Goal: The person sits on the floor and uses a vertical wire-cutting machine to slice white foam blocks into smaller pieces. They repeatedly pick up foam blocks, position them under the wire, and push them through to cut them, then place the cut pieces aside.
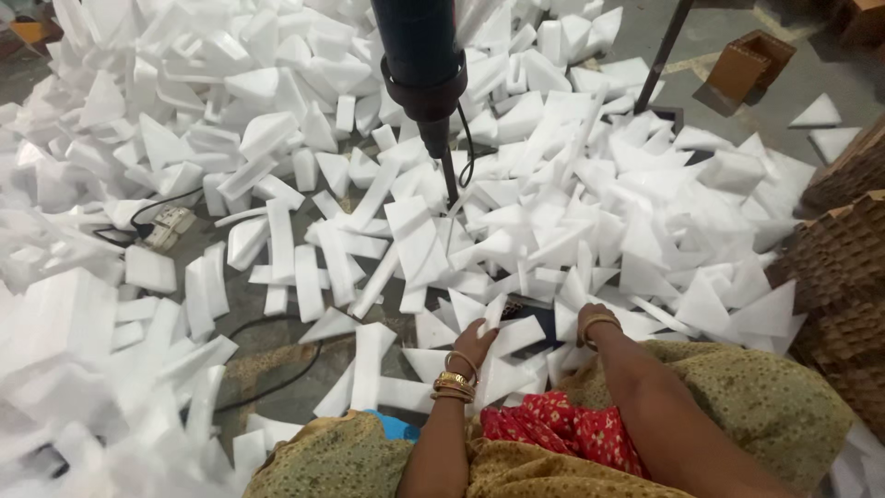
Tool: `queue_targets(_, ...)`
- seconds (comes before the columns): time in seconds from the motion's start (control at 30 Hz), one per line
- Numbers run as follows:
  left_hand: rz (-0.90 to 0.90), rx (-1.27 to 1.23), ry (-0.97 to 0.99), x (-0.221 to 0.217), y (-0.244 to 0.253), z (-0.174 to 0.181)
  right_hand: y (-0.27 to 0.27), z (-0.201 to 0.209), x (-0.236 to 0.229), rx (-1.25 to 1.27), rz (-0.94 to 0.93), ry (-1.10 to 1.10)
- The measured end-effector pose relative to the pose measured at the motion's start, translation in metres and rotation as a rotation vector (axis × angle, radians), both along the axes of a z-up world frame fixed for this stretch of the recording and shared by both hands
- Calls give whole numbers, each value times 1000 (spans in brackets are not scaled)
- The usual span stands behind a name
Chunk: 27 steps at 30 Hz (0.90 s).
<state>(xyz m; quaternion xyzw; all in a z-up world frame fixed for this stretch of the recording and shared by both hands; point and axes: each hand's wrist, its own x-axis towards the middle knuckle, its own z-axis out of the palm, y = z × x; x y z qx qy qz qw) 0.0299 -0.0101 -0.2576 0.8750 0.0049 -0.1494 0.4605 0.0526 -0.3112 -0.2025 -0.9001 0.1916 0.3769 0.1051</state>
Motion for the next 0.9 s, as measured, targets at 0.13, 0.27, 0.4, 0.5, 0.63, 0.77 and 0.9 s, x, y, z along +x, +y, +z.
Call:
queue_targets(0.13, 37, -57, -53, 20, -3, 5, -5, -3, 16, -42, 308, 53)
queue_targets(0.27, 154, -243, -62, 24, 9, 16, -2, -8, 12, -19, 322, 2)
queue_targets(0.4, 228, -262, -57, 10, 14, 32, 2, -3, -4, -77, 524, -166)
queue_targets(0.5, 265, -283, -1, 14, 15, 40, 9, 5, 1, -137, 485, -129)
queue_targets(0.63, 228, -354, -95, 29, 24, 40, 19, 15, 25, -210, 558, -67)
queue_targets(0.77, 281, -439, -183, 35, 34, 43, 22, 42, 72, 79, 241, -426)
queue_targets(0.9, 374, -486, -173, 35, 32, 57, 32, 70, 93, 480, 27, -642)
